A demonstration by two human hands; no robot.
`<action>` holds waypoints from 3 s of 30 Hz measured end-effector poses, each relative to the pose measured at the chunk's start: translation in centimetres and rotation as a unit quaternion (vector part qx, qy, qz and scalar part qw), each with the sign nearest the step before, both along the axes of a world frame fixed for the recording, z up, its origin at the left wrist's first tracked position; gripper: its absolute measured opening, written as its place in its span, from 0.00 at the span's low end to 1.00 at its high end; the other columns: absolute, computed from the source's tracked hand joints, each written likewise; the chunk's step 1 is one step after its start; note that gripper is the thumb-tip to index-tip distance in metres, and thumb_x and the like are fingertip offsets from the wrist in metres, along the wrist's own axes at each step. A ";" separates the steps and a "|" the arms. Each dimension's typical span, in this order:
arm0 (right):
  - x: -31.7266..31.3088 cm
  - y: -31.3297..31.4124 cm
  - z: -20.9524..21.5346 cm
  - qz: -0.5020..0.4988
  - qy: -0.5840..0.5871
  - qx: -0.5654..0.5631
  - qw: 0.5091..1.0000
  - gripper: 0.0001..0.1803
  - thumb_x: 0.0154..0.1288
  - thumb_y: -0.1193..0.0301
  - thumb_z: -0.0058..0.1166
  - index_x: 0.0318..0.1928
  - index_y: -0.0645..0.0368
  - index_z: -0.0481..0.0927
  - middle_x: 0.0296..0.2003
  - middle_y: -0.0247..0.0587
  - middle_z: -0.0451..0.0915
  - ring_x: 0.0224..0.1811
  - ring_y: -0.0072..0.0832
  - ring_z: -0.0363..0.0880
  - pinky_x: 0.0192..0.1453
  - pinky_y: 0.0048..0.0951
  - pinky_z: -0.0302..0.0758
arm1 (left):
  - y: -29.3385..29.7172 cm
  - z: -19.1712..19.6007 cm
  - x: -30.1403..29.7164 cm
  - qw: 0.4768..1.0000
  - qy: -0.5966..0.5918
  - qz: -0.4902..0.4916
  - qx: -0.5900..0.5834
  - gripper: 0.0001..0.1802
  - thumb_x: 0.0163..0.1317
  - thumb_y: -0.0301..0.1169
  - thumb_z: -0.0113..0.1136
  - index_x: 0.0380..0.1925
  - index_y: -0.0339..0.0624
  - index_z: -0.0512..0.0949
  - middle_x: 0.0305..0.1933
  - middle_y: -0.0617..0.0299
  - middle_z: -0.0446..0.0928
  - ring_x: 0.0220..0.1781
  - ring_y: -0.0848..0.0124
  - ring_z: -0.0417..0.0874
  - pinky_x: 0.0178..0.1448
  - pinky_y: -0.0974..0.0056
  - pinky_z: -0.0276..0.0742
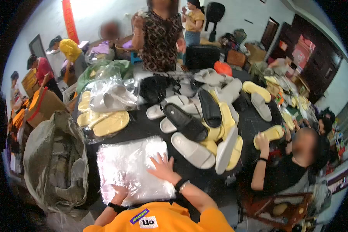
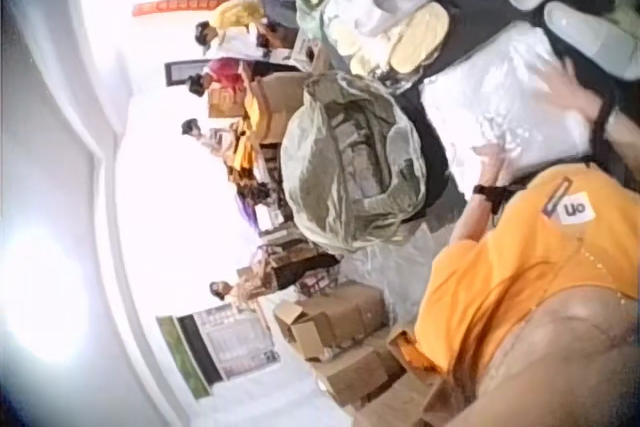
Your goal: Packing slippers into plastic bags.
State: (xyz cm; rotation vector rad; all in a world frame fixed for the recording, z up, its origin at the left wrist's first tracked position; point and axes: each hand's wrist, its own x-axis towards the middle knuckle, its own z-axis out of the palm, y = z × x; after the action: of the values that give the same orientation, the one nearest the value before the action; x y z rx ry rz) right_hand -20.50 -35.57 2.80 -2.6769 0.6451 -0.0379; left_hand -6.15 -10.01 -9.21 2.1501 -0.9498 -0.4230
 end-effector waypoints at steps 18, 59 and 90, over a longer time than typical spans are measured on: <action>-2.5 -1.2 -7.0 0.021 0.016 -0.037 0.999 0.31 0.51 0.52 0.56 0.57 0.45 0.71 0.67 0.50 0.50 0.72 0.48 0.35 0.64 0.72 0.31 | -5.5 7.7 7.0 0.939 -0.135 -0.166 0.271 0.28 0.53 0.42 0.57 0.56 0.53 0.66 0.47 0.47 0.76 0.48 0.53 0.78 0.48 0.51 0.74; -3.2 1.9 -3.8 -0.057 0.101 -0.003 0.993 0.34 0.57 0.47 0.51 0.63 0.39 0.64 0.70 0.44 0.45 0.73 0.41 0.36 0.65 0.70 0.35 | -26.1 29.8 -2.0 0.929 -0.084 -0.338 -0.126 0.50 0.50 0.24 0.53 0.69 0.48 0.35 0.23 0.47 0.76 0.29 0.49 0.79 0.36 0.54 0.73; -3.5 -0.1 -6.7 -0.090 -0.022 0.125 0.988 0.37 0.52 0.52 0.58 0.63 0.44 0.64 0.69 0.61 0.36 0.69 0.58 0.43 0.69 0.53 0.44 | 1.6 5.4 12.7 0.922 0.083 0.323 0.199 0.51 0.48 0.53 0.61 0.68 0.53 0.46 0.69 0.46 0.51 0.69 0.46 0.51 0.64 0.40 0.52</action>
State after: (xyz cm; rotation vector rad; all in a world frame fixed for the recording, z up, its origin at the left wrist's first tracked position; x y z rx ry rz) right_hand -23.96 -35.69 -3.87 -2.3666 0.8176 -0.0607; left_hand 6.53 -8.43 -3.78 2.5795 -0.0193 -0.4792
